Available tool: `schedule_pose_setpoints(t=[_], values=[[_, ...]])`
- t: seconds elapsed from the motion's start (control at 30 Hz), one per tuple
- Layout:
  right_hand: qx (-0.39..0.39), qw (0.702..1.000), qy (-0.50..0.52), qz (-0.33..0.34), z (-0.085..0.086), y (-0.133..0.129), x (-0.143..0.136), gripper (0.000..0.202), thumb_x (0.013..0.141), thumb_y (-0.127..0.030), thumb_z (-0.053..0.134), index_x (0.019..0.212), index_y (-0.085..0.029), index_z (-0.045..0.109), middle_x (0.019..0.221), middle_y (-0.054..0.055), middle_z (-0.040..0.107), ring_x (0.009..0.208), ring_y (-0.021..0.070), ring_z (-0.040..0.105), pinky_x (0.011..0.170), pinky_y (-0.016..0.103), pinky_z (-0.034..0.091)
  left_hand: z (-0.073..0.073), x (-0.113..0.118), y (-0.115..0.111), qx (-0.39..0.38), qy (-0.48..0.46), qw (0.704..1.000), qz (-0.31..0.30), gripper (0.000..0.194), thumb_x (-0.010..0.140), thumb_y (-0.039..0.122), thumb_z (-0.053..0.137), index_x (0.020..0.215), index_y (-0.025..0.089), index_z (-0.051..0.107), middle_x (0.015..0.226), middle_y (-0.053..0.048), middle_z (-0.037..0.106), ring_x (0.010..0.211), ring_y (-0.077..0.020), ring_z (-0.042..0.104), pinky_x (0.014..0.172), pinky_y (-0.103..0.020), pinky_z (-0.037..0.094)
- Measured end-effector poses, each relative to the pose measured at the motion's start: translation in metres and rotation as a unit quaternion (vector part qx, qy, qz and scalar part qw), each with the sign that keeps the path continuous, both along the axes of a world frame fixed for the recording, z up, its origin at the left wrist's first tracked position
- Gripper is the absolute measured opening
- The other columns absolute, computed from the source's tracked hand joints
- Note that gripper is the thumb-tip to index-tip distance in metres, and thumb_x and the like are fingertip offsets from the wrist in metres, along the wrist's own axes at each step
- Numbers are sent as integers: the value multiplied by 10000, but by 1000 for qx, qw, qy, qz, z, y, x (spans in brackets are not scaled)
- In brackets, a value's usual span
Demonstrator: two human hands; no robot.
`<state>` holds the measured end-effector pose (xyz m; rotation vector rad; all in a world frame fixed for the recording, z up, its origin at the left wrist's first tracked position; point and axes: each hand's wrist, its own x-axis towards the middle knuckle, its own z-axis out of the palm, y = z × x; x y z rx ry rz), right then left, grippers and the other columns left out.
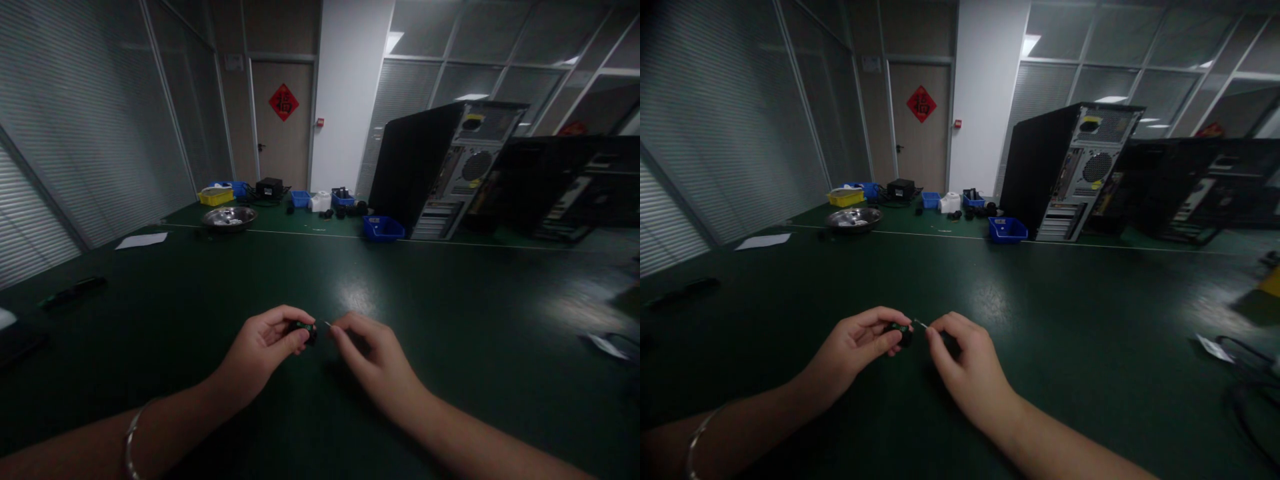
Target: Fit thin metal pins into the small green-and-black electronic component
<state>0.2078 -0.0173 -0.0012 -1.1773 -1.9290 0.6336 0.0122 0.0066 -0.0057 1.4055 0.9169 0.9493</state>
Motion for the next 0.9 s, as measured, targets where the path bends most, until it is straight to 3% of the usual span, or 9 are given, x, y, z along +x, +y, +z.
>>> schedule_pose_setpoints(t=[0.13, 0.23, 0.33, 0.6, 0.77, 0.9], values=[[-7, 1000, 9, -3, -1, 1, 0, 205, 928, -255, 479, 807, -168, 620, 781, 29, 619, 734, 144, 577, 661, 248, 428, 5, -3, -5, 38, 101, 987, -118, 160, 863, 272, 555, 919, 186, 678, 881, -42, 648, 856, -193, 603, 784, -318, 462], [-3, 1000, 11, -2, -3, 1, 0, 202, 928, -257, 482, 807, -171, 620, 775, 24, 614, 723, 139, 571, 651, 245, 422, 11, -4, -9, 137, 209, 950, -185, 166, 877, 255, 536, 885, 205, 694, 881, -42, 633, 875, -198, 582, 794, -312, 441], [4, 1000, 15, 0, -5, 1, 0, 190, 926, -247, 487, 811, -171, 618, 776, 21, 611, 725, 136, 569, 661, 245, 421, 17, -3, -12, 218, 238, 917, -233, 172, 898, 220, 509, 915, 205, 680, 871, -47, 653, 932, -202, 560, 875, -320, 402], [2, 1000, 12, 3, -4, 3, -1, 203, 925, -242, 481, 791, -162, 612, 760, 22, 601, 715, 135, 562, 658, 246, 412, 15, -2, -12, 257, 253, 903, -234, 191, 902, 201, 500, 1031, 229, 638, 1024, -54, 615, 981, -207, 523, 882, -333, 391], [-7, 1000, -4, 23, -3, 2, 0, 202, 924, -246, 470, 795, -164, 601, 773, 26, 596, 722, 138, 557, 662, 252, 412, 11, -4, -14, 257, 273, 912, -165, 157, 893, 312, 520, 978, 191, 573, 972, -52, 565, 919, -202, 506, 814, -333, 404], [-26, 999, -28, 33, -4, -1, 1, 99, 890, -222, 491, 818, -176, 541, 761, 14, 582, 680, 135, 535, 624, 250, 403, 13, -2, -18, 277, 343, 879, -182, 494, 651, 513, 727, 954, 174, 536, 946, -61, 534, 835, -228, 468, 772, -378, 399]])
